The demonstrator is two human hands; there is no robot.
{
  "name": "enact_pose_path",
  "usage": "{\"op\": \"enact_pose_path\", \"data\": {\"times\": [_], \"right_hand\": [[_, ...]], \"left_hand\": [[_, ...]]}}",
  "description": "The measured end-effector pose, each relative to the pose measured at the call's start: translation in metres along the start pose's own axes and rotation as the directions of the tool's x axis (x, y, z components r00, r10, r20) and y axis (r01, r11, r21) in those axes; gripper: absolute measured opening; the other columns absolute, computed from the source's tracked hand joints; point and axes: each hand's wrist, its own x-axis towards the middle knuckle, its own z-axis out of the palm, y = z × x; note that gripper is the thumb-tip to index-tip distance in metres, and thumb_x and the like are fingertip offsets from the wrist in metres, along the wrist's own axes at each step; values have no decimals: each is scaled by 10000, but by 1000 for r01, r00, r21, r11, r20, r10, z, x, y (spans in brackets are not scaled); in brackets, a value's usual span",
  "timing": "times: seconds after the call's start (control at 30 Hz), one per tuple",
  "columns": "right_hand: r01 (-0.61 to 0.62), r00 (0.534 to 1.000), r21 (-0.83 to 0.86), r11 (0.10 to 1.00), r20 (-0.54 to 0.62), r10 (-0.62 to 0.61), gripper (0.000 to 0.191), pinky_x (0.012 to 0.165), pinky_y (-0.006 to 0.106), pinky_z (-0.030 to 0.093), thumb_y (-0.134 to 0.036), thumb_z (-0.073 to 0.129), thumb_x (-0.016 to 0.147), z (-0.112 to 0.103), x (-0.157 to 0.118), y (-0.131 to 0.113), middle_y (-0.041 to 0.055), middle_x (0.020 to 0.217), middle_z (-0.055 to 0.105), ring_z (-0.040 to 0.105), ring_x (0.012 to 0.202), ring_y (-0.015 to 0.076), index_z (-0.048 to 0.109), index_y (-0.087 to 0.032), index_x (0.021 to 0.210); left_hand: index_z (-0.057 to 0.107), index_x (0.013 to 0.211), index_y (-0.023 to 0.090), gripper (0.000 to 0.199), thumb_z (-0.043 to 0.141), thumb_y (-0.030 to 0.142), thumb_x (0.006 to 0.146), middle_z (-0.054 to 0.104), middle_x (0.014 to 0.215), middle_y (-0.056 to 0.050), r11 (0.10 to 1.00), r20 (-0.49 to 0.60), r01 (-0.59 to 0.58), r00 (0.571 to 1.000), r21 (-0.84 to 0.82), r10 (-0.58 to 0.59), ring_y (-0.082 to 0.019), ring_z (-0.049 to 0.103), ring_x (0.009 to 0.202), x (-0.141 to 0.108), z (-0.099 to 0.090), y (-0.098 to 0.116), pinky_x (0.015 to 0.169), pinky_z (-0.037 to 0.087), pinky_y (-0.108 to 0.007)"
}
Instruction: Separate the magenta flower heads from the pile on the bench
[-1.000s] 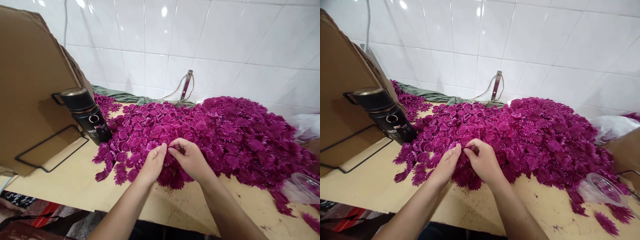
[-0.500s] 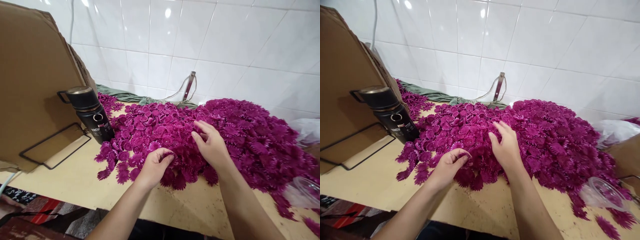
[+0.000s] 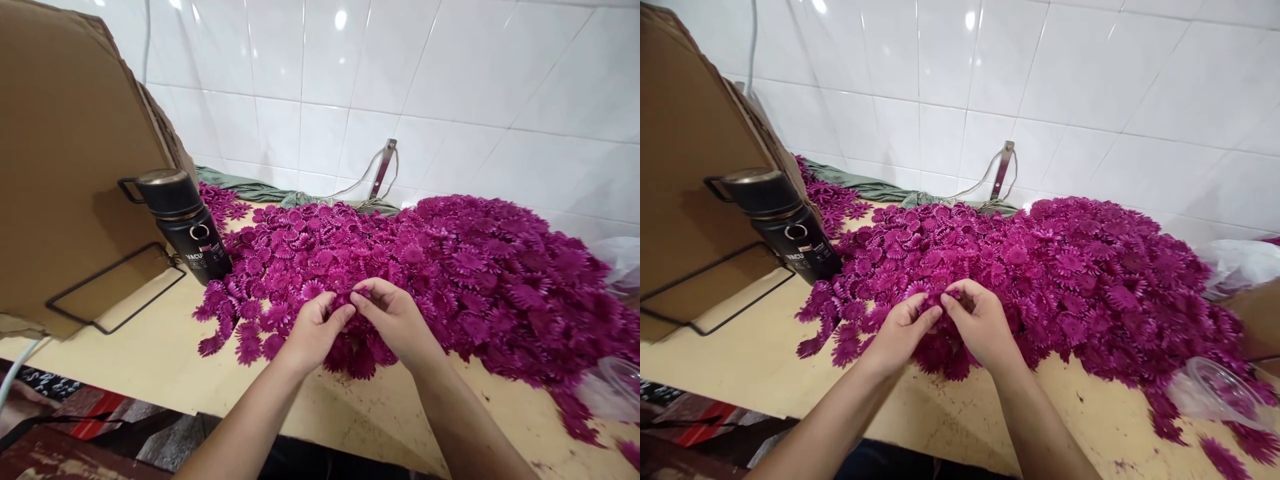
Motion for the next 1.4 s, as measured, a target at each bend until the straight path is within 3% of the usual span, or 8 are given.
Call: {"op": "enact_pose_path", "data": {"times": [0.3, 0.53, 0.67, 0.9, 1.0, 1.1, 1.27, 1.4], "right_hand": [[-113, 983, 40, 993, 151, 106, 335, 738, 316, 515, -383, 631, 695, -3, -2, -8, 63, 891, 661, 622, 845, 192, 592, -186, 964], [-27, 1000, -96, 995, -4, 27, 205, 637, 309, 484, -373, 589, 722, -2, -4, -1, 41, 718, 653, 603, 672, 182, 628, -178, 773], [44, 991, -185, 982, -119, -67, 148, 652, 309, 474, -312, 581, 724, -2, -6, -4, 43, 736, 675, 607, 673, 184, 647, -184, 761], [86, 955, -344, 935, -239, -176, 161, 515, 273, 388, -319, 516, 773, 2, 3, 3, -13, 551, 551, 489, 502, 141, 550, -199, 669], [31, 880, -386, 922, -427, -208, 150, 529, 284, 377, -296, 516, 765, -17, 16, 11, -15, 566, 517, 464, 521, 141, 516, -203, 648], [-6, 779, -244, 970, -610, -148, 129, 530, 281, 397, -304, 562, 742, -36, 22, 6, -34, 580, 492, 477, 518, 131, 504, -204, 687], [116, 928, 128, 985, -368, -62, 227, 561, 255, 470, -293, 690, 654, -32, 16, -18, 1, 742, 608, 550, 586, 109, 485, -198, 665], [-3, 964, 348, 938, -249, 95, 321, 466, 202, 392, -353, 768, 575, -23, 15, -11, -63, 563, 507, 449, 484, 75, 521, -196, 707]], "left_hand": [[586, 725, 155, 143, 535, 282, 764, 543, 627, 15, 978, 18, -88, 996, 191, 86, -123, 488, 611, -1, -2, -1, 606, 406, -244], [607, 761, 189, 88, 534, 140, 759, 645, 738, -12, 736, -9, -207, 960, 645, 278, -172, 583, 718, -5, -8, 3, 684, 442, -287], [607, 809, 193, 117, 515, 127, 780, 663, 822, -33, 653, 2, -238, 940, 719, 340, -184, 598, 792, -7, -10, 5, 743, 440, -302], [415, 583, 190, 273, 442, 233, 851, 487, 593, 11, 598, 83, -282, 938, 751, 338, -134, 463, 586, -12, -7, 11, 568, 348, -248], [332, 552, 191, 314, 435, 228, 846, 416, 554, 29, 634, 121, -300, 943, 712, 311, -115, 417, 547, -23, -9, 14, 533, 308, -234], [377, 565, 186, 288, 433, 230, 844, 422, 570, 29, 704, 203, -310, 951, 639, 234, -108, 431, 557, -34, -14, 17, 528, 313, -221], [468, 661, 181, 207, 432, 253, 852, 451, 639, 24, 812, 129, -280, 960, 512, 250, -108, 447, 607, -32, -18, 19, 571, 361, -214], [489, 669, 174, 214, 445, 261, 859, 460, 647, 23, 826, 158, -283, 959, 487, 235, -105, 441, 620, -29, -18, 19, 587, 367, -213]]}}
